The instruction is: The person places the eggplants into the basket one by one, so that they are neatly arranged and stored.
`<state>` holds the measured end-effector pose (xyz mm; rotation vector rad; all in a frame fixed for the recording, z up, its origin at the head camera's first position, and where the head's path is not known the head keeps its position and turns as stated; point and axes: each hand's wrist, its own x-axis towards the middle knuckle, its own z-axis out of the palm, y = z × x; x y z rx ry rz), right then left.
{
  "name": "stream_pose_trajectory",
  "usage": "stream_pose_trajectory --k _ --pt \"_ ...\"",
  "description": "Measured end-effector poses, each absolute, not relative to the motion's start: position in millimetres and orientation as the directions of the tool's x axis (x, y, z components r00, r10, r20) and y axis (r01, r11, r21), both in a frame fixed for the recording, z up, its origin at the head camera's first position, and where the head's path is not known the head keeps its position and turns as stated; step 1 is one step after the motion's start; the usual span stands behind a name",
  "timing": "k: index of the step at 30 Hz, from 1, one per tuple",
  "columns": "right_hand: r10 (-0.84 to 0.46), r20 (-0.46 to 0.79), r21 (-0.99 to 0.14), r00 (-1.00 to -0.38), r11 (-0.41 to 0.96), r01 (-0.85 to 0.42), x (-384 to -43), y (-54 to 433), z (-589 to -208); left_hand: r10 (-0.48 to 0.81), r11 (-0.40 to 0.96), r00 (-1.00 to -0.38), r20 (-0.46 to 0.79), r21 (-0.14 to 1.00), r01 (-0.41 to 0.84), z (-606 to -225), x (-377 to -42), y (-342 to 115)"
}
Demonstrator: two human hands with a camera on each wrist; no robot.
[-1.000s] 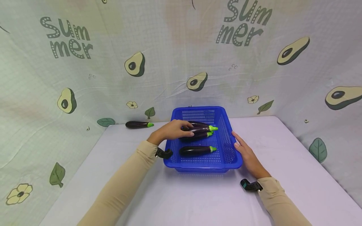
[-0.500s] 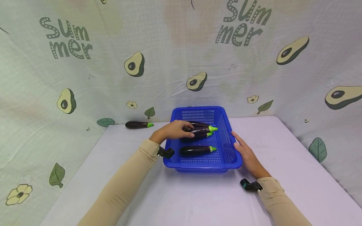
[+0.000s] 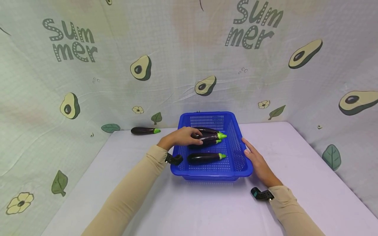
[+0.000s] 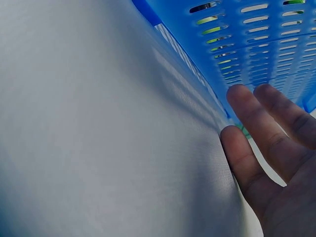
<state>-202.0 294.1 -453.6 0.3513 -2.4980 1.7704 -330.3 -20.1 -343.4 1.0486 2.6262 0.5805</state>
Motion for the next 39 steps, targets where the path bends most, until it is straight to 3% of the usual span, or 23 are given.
stream_pose_trajectory --k 17,30,39 --pt "-0.153 0.183 -0.924 -0.971 0.310 -0.223 -203.8 295.8 -457.6 0.706 0.662 -0.704 -0.071 0.420 0.621 -340.4 -331.8 -13.2" --pt "-0.160 0.177 -0.922 -0.971 0.319 -0.221 -205.2 297.8 -457.1 0.715 0.642 -0.696 -0.068 0.458 0.615 -330.1 -327.4 -17.4" --pt "-0.151 0.175 -0.923 -0.973 0.318 -0.216 -203.3 296.3 -454.4 0.670 0.623 -0.739 0.066 0.490 0.609 -324.3 -334.5 -38.0"
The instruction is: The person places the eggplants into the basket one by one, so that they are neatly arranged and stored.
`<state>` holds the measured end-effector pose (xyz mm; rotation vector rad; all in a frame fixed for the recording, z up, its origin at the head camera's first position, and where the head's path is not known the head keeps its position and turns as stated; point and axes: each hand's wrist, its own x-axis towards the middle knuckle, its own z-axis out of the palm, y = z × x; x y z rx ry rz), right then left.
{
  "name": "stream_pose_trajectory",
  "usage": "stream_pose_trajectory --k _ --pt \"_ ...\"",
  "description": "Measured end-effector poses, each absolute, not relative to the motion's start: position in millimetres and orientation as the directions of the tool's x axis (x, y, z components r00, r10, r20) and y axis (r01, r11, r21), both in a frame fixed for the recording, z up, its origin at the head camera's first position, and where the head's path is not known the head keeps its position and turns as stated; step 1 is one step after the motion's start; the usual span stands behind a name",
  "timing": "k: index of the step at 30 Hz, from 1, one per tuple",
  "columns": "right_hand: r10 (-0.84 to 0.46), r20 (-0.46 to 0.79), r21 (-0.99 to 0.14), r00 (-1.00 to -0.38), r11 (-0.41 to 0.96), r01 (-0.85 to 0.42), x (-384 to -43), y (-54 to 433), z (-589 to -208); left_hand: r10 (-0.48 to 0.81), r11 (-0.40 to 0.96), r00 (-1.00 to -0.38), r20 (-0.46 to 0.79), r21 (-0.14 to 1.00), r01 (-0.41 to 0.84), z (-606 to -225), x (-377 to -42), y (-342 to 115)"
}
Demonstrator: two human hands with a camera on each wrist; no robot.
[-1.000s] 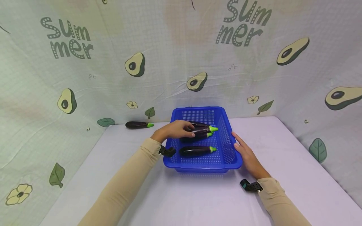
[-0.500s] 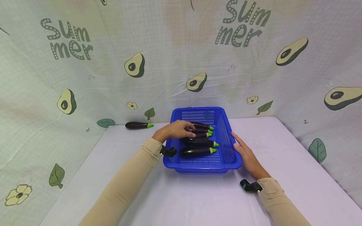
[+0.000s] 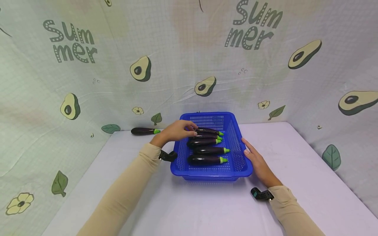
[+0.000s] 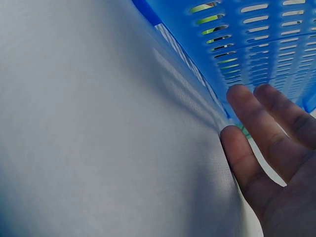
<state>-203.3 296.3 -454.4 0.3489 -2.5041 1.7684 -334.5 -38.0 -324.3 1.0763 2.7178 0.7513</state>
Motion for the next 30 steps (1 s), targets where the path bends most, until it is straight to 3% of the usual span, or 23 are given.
stream_pose_trajectory --k 13,30 --pt "-0.150 0.168 -0.921 -0.974 0.330 -0.210 -205.7 297.7 -457.3 0.578 0.533 -0.781 0.237 0.615 0.581 -327.0 -341.8 -76.9" --pt "-0.160 0.177 -0.924 -0.971 0.314 -0.220 -204.9 297.5 -457.6 0.442 0.597 -0.865 0.237 0.642 0.481 -352.0 -358.3 -135.4"
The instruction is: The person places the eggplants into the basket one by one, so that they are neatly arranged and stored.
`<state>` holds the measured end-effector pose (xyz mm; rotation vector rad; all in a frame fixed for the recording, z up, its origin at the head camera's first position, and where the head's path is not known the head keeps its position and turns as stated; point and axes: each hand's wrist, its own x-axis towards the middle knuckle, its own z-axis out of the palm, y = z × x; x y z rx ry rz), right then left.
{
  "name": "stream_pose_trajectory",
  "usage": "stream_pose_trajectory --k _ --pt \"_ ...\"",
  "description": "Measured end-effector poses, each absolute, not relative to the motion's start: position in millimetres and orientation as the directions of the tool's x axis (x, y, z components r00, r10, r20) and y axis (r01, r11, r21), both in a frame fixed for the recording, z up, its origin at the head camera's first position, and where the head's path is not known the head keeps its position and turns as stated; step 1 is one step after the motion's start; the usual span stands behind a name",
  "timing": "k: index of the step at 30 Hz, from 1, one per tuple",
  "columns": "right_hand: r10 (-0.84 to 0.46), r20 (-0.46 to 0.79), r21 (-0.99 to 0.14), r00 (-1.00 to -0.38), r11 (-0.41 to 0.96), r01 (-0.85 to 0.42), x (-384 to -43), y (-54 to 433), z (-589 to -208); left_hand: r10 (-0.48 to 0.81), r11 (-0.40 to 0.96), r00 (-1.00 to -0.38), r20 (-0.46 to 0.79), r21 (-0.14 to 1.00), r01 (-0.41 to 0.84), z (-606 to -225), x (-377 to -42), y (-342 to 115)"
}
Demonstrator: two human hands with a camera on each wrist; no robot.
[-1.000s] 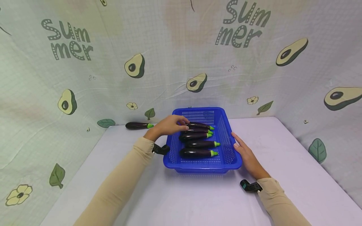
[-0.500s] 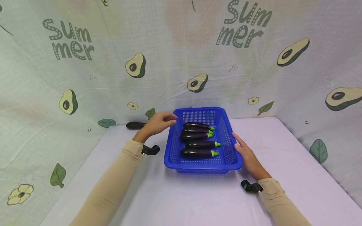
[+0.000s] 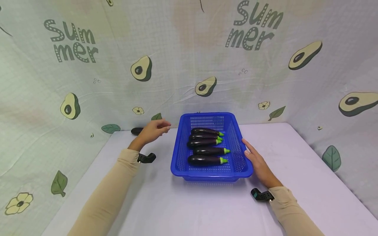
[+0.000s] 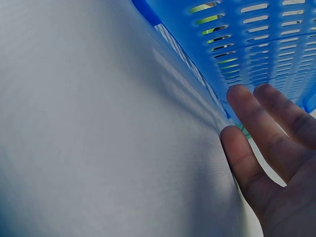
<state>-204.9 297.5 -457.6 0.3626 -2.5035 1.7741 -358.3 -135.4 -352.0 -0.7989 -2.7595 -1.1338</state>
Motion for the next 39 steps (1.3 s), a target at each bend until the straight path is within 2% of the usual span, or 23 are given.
stream_pose_trajectory --k 9,24,39 --pt "-0.163 0.174 -0.928 -0.971 0.303 -0.217 -204.3 297.3 -454.2 0.361 0.610 -0.917 0.168 0.701 0.369 -370.5 -377.9 -173.8" --pt "-0.140 0.172 -0.934 -0.975 0.291 -0.207 -202.9 295.8 -453.9 0.222 0.680 -0.965 0.137 0.688 0.254 -413.6 -402.1 -205.5" --pt "-0.152 0.190 -0.928 -0.970 0.296 -0.228 -203.8 296.8 -454.5 0.086 0.825 -0.958 0.275 0.520 0.223 -428.4 -420.3 -228.9"
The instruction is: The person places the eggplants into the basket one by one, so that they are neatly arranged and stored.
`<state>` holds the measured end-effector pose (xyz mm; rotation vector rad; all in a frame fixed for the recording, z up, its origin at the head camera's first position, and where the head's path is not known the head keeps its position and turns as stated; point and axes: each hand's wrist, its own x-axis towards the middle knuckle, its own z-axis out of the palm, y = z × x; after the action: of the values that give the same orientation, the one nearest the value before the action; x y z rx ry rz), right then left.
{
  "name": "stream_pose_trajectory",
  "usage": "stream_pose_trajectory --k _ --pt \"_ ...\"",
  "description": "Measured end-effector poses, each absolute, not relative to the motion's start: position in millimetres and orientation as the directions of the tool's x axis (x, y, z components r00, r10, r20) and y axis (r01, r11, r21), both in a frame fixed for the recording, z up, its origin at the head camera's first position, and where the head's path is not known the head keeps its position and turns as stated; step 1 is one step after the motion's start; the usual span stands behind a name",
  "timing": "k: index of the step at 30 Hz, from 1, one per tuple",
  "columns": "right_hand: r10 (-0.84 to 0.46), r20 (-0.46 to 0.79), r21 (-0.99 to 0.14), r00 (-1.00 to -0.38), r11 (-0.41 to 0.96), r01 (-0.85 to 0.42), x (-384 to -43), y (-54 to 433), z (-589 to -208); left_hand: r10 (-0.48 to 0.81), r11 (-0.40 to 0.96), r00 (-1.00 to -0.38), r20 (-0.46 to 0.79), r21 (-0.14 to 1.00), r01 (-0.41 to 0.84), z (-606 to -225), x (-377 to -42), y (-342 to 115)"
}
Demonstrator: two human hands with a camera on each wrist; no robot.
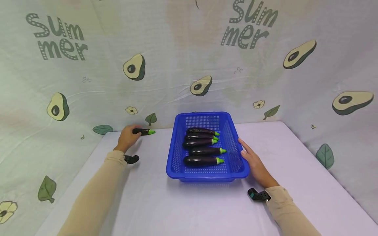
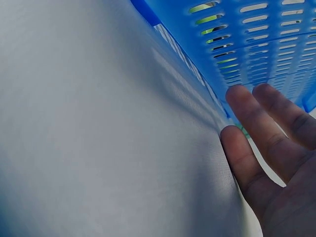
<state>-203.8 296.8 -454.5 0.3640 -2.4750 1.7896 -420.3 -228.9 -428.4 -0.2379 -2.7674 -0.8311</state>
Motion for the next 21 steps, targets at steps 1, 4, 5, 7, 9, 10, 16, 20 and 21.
stream_pose_trajectory --k 1,4,5,7,9,10,16,20,21 --pt "-0.153 0.195 -0.926 -0.969 0.296 -0.233 -204.1 296.7 -454.6 0.086 0.838 -0.953 0.291 0.496 0.227 -429.6 -421.2 -230.8" --pt "-0.158 0.194 -0.927 -0.968 0.293 -0.234 -204.0 296.4 -455.1 0.102 0.866 -0.940 0.325 0.437 0.245 -433.3 -423.3 -235.7" --pt "-0.158 0.192 -0.928 -0.969 0.292 -0.232 -204.2 296.0 -455.1 0.107 0.874 -0.937 0.332 0.418 0.248 -434.1 -423.6 -237.1" --pt "-0.156 0.191 -0.929 -0.969 0.291 -0.230 -204.0 295.8 -455.5 0.112 0.887 -0.933 0.343 0.389 0.249 -435.8 -423.7 -238.6" --pt "-0.153 0.181 -0.931 -0.971 0.292 -0.220 -203.2 295.9 -455.7 0.115 0.894 -0.931 0.347 0.373 0.249 -436.3 -423.2 -238.0" --pt "-0.151 0.181 -0.931 -0.972 0.292 -0.219 -203.2 295.9 -456.2 0.118 0.899 -0.930 0.349 0.359 0.249 -436.8 -423.5 -237.1" --pt "-0.142 0.182 -0.932 -0.973 0.291 -0.216 -204.0 295.2 -458.6 0.133 0.922 -0.931 0.340 0.302 0.242 -441.3 -427.0 -233.8" --pt "-0.139 0.192 -0.934 -0.972 0.277 -0.224 -205.8 295.1 -459.4 0.126 0.936 -0.936 0.330 0.272 0.222 -446.8 -432.3 -233.3" --pt "-0.138 0.196 -0.934 -0.971 0.277 -0.228 -206.3 295.1 -459.6 0.123 0.938 -0.938 0.324 0.270 0.217 -447.9 -433.5 -232.9"
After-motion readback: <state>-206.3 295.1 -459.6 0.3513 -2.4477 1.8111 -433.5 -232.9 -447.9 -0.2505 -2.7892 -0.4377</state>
